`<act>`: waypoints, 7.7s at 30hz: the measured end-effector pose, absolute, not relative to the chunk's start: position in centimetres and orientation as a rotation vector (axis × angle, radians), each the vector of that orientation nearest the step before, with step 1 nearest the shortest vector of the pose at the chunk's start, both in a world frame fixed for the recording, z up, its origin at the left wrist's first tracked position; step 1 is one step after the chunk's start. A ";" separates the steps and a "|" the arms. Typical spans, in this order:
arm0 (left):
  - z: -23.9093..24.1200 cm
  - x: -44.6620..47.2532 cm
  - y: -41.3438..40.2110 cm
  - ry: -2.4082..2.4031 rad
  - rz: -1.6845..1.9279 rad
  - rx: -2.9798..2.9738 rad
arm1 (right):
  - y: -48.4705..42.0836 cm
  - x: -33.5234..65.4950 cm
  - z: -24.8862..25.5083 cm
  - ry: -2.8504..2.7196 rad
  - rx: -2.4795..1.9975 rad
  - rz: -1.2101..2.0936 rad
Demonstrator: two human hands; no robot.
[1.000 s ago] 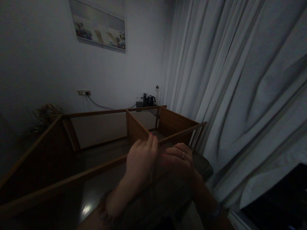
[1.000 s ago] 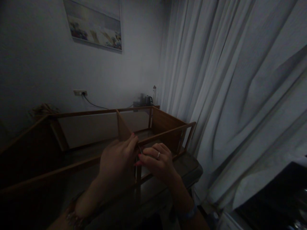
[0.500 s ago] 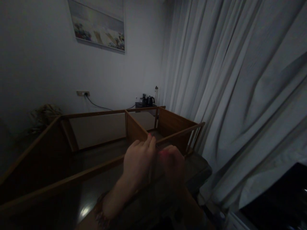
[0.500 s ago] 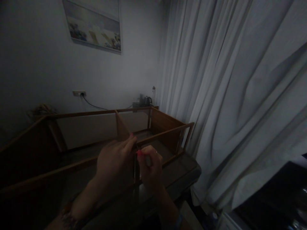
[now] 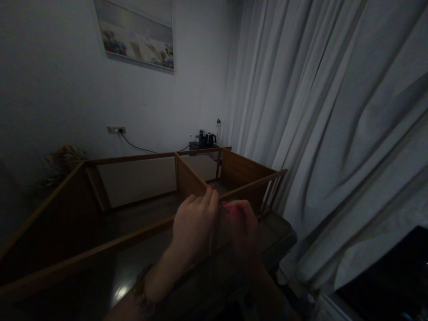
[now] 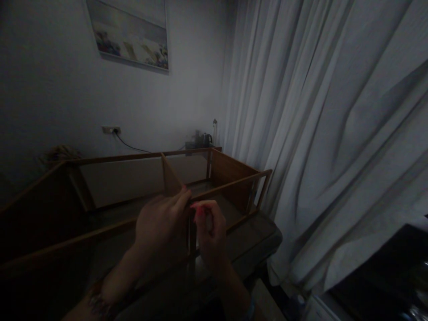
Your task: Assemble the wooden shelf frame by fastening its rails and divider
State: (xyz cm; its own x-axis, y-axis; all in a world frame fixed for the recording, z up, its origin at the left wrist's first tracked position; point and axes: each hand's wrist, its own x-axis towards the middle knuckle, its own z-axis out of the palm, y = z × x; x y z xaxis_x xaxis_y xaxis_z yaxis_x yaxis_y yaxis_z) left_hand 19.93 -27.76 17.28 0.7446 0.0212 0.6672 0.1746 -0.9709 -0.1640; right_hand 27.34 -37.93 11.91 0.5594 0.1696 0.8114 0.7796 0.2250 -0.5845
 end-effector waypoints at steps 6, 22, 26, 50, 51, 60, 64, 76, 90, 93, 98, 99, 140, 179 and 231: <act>17.1 20.1 -27.6 -0.161 -1.055 -2.721 | -40.8 30.0 12.3 -1.315 -1.402 -1.138; 16.9 20.0 -27.8 -0.192 -1.045 -2.730 | -42.6 30.9 15.0 -1.614 -1.507 -1.289; 17.0 20.0 -27.8 -0.181 -1.055 -2.718 | -42.1 30.1 14.6 -1.519 -1.469 -1.140; 16.7 20.2 -27.5 -0.135 -1.106 -2.601 | -39.8 26.3 12.1 -0.987 -1.580 -1.071; 16.6 20.2 -27.4 -0.126 -1.112 -2.593 | -39.9 26.3 12.1 -0.988 -1.593 -1.073; 16.9 20.2 -27.7 -0.151 -1.157 -2.602 | -40.0 27.2 12.2 -1.063 -1.686 -1.153; 16.8 20.3 -27.6 -0.145 -1.157 -2.621 | -41.1 28.6 13.3 -1.296 -1.781 -1.300; 17.0 20.1 -27.9 -0.197 -1.065 -2.686 | -43.4 28.0 17.5 -1.637 -2.024 -1.462; 16.8 19.9 -28.0 -0.194 -0.994 -2.747 | -41.9 28.2 14.7 -1.485 -1.959 -0.927; 17.0 19.7 -28.1 -0.186 -0.955 -2.768 | -41.4 27.7 14.0 -1.403 -1.881 -0.789; 17.0 19.7 -28.3 -0.191 -0.982 -2.742 | -40.8 26.7 13.4 -1.149 -1.793 -0.519; 17.0 19.7 -28.3 -0.196 -0.988 -2.738 | -40.7 26.4 13.3 -1.091 -1.783 -0.436; 17.1 19.8 -28.2 -0.198 -1.011 -2.774 | -43.4 31.7 18.7 -2.130 -1.753 -1.679; 16.5 20.1 -27.8 -0.149 -1.158 -2.599 | -37.5 28.9 10.9 -1.091 -1.612 -1.468; 16.7 19.7 -28.0 -0.235 -1.163 -2.715 | -41.0 28.1 11.6 -1.180 -1.417 -1.209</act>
